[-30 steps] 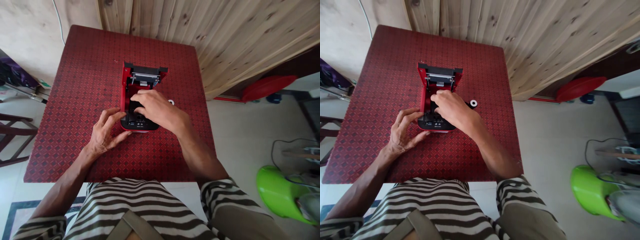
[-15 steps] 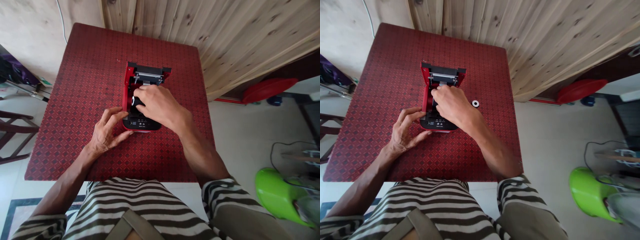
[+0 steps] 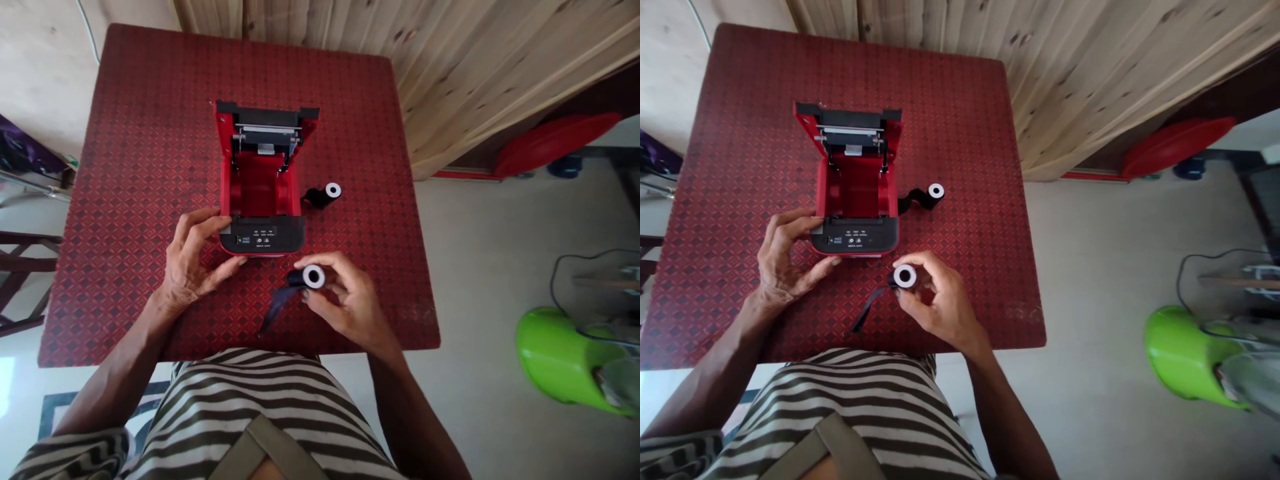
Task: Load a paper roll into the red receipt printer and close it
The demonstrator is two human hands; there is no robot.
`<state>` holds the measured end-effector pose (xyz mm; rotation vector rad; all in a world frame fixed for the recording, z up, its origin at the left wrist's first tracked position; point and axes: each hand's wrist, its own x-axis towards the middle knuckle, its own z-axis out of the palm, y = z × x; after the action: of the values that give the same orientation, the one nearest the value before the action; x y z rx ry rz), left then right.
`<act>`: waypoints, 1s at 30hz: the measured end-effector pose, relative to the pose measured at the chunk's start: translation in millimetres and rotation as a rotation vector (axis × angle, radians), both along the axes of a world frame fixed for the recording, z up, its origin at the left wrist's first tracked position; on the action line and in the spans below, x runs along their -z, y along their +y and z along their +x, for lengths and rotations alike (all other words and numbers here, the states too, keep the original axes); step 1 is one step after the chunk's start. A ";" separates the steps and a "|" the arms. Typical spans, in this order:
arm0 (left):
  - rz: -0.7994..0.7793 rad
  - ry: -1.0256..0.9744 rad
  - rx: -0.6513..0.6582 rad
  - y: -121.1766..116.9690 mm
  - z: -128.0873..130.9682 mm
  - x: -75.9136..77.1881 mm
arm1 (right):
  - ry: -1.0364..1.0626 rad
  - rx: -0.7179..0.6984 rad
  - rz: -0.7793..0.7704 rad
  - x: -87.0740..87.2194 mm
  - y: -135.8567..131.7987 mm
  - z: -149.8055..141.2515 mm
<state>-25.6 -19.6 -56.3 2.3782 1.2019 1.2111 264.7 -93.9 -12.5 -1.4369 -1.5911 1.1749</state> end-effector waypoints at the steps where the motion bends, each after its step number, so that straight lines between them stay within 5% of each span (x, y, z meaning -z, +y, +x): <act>1: 0.000 0.005 -0.007 0.2 0.1 -0.1 | 0.007 0.019 0.011 12.3 -1.0 -3.9; 5: 0.021 0.046 -0.030 1.1 0.2 -0.6 | -0.053 0.005 0.066 36.3 2.4 -12.3; 12: 0.034 0.025 -0.023 2.8 2.2 -3.2 | -0.092 -0.067 -0.020 23.5 6.5 5.2; 17: 0.032 0.027 -0.018 2.8 1.6 -2.6 | 0.081 0.229 -0.017 19.6 30.3 38.3; 20: 0.046 0.035 -0.014 2.6 0.5 -2.4 | -0.018 0.416 0.130 37.6 62.6 47.9; 26: 0.041 0.022 -0.010 3.1 1.3 -4.2 | -0.229 0.381 0.198 79.0 119.0 33.2; 30: 0.028 0.020 -0.004 2.6 2.4 -5.5 | -0.242 0.354 0.201 57.2 114.6 31.5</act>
<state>-23.2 -17.1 -50.8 2.4150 1.2038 1.2163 296.3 20.7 -69.7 -1.6872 -1.4815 0.6400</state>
